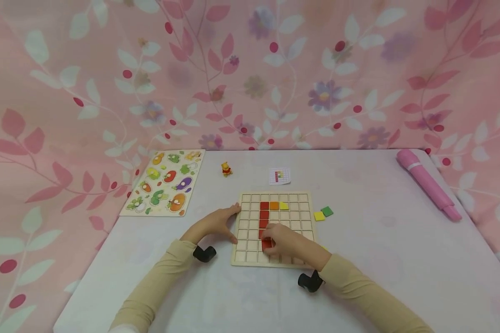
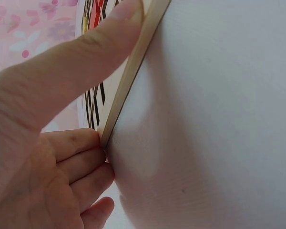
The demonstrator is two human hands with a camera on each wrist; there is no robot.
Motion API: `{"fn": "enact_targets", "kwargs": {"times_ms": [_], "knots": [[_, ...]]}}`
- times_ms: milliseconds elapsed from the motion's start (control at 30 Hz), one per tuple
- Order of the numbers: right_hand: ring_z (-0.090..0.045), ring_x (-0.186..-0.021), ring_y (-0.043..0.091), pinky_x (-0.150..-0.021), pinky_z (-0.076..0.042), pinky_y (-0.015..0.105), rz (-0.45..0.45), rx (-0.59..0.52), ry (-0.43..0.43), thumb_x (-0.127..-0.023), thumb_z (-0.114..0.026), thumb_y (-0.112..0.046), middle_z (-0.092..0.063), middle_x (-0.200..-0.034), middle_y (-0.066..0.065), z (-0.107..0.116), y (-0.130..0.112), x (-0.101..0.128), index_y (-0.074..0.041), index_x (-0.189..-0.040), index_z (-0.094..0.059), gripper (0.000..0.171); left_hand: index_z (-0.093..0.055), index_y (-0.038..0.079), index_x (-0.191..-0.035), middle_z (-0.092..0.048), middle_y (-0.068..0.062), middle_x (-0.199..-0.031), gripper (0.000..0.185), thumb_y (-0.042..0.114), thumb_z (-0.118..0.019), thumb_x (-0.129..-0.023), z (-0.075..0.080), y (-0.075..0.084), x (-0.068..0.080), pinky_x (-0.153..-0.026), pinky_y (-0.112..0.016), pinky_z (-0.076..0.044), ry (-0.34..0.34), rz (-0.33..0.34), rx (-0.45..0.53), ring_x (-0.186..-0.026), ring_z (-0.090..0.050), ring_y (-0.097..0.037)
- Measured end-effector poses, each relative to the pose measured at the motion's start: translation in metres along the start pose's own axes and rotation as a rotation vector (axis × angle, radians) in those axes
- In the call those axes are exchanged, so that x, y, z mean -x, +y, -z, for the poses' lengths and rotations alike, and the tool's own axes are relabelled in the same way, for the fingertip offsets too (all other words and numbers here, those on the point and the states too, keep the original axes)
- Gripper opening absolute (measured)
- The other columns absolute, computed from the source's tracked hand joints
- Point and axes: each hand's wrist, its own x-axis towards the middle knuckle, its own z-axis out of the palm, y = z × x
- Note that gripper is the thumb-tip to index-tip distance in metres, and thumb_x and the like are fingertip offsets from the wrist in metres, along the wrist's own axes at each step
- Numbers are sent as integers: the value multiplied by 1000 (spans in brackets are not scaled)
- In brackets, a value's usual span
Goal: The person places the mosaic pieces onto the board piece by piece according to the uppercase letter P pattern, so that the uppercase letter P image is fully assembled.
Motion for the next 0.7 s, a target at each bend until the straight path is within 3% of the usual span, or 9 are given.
{"fn": "enact_targets", "kwargs": {"times_ms": [100,300,533,700], "knots": [[-47,-72,11,-63,-46,19,-31,6,7,-78,-71,-16,-54,-85,-4,-8,1,-1,-5,-93,-66,19,-30,7,-140,-20,-10,-144,103,37,-83,-57,0,0,1,-104,-34,-20,3,-5,3,-129,-22,-22],[-48,-73,9,-68,-47,20,-6,24,35,-80,-68,-15,-53,-85,-6,-17,4,-4,-9,-92,-66,13,-28,8,-140,-18,-9,-145,104,38,-83,-57,-2,0,0,-104,-33,-19,-4,5,3,-130,-21,-21],[-48,-78,11,-71,-47,23,-97,-17,29,-79,-69,-18,-52,-89,-6,-14,3,-7,-10,-94,-65,17,-27,7,-141,-17,-8,-145,104,38,-82,-59,2,-2,-4,-104,-33,-18,-2,-1,-6,-130,-21,-21],[-47,-74,11,-67,-47,23,-37,-26,45,-77,-70,-16,-51,-83,-6,-17,6,-10,-10,-88,-65,14,-27,6,-141,-17,-9,-145,104,37,-83,-58,0,-2,-2,-104,-32,-17,-14,-3,9,-130,-20,-21]]}}
